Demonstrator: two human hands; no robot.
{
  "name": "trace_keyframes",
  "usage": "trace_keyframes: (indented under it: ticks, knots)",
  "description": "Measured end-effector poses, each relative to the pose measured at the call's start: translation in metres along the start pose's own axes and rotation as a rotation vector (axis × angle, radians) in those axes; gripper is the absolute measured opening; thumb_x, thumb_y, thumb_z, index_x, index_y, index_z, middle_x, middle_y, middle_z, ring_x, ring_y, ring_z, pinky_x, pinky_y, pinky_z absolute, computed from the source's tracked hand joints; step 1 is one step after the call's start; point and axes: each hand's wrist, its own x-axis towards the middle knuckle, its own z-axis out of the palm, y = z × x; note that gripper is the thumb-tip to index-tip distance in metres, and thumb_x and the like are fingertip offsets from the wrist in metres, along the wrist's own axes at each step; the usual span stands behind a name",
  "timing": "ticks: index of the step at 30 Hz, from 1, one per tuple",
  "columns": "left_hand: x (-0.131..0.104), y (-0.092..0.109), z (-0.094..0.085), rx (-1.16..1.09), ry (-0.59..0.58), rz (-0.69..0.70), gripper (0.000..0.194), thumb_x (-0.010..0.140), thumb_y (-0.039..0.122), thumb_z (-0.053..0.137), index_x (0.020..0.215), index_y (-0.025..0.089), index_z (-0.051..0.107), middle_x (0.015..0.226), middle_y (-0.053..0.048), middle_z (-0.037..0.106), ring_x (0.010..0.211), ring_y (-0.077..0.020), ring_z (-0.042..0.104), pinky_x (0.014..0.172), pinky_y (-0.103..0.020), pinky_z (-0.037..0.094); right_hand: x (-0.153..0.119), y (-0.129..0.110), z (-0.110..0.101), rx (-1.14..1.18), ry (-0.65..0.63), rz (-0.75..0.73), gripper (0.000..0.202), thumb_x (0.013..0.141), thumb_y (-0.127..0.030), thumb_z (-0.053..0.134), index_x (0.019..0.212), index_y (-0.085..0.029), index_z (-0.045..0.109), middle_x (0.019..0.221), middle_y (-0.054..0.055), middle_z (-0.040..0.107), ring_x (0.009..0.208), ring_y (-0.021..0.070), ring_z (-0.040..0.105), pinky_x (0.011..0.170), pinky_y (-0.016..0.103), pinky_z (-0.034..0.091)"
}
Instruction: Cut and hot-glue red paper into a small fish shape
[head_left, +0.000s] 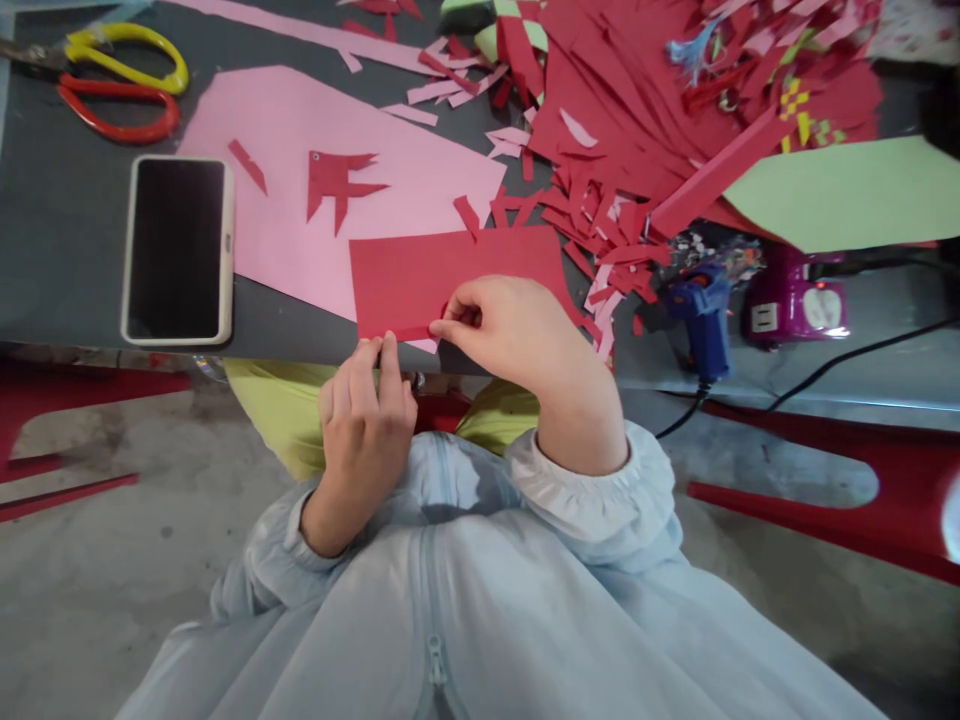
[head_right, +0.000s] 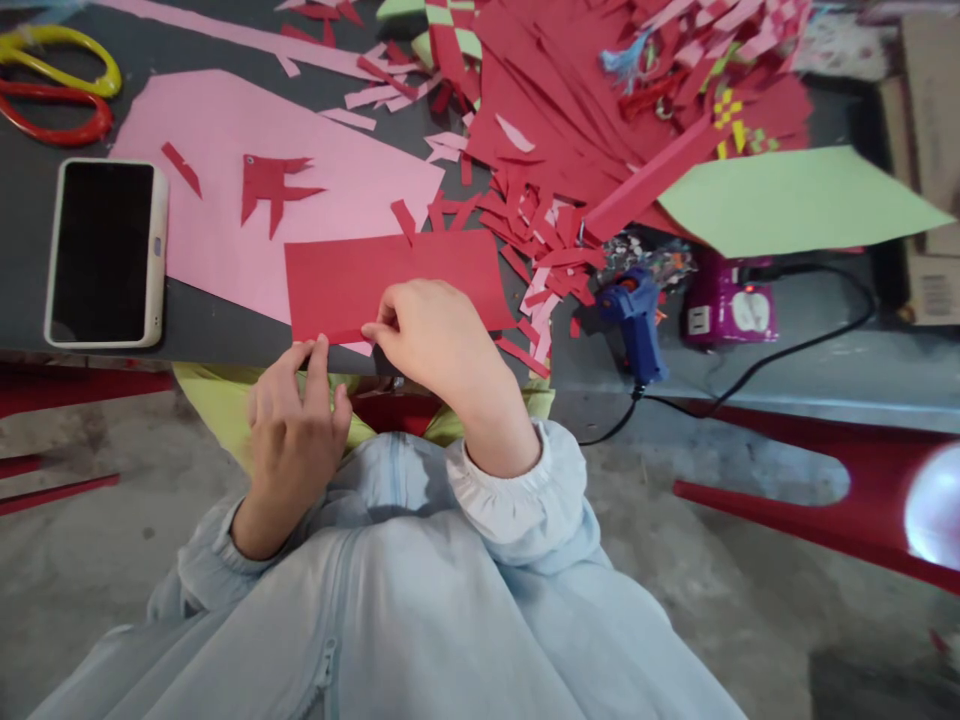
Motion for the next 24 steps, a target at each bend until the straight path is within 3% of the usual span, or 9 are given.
trace_keyframes:
  ticks: [10,16,24]
  knots:
    - [0.0027,0.0038,-0.001,0.089,0.025,0.018,0.046,0.095,0.022,0.051,0.137,0.005,0.057,0.126,-0.02,0.068,0.115,-0.0266,0.066,0.093,-0.037,0.049,0.0048,0.0001,-0.0001,-0.016,-0.039,0.019,0.018,0.088,-0.032,0.065,0.079,-0.019,0.073,0.081,0.006,0.075,0.075,0.019,0.062,0.068,0.032,0.039]
    - [0.0032,0.0033,-0.0005,0.109,0.04,0.029,0.043,0.096,0.022,0.05,0.137,0.01,0.058,0.125,-0.017,0.069,0.117,-0.0243,0.065,0.092,-0.034,0.049,0.0071,0.0011,-0.0009,-0.013,-0.07,0.004,0.017,0.088,-0.032,0.065,0.083,-0.019,0.074,0.083,0.005,0.075,0.076,0.0191,0.063,0.068,0.032,0.04]
    - [0.0045,0.0011,0.0005,0.154,0.127,0.098,0.041,0.095,0.021,0.053,0.131,0.001,0.061,0.118,-0.021,0.07,0.11,-0.0266,0.067,0.09,-0.036,0.051,0.0079,0.0013,-0.0015,-0.018,-0.087,-0.037,0.019,0.091,-0.033,0.064,0.084,-0.018,0.073,0.086,0.007,0.075,0.08,0.0192,0.065,0.068,0.031,0.04]
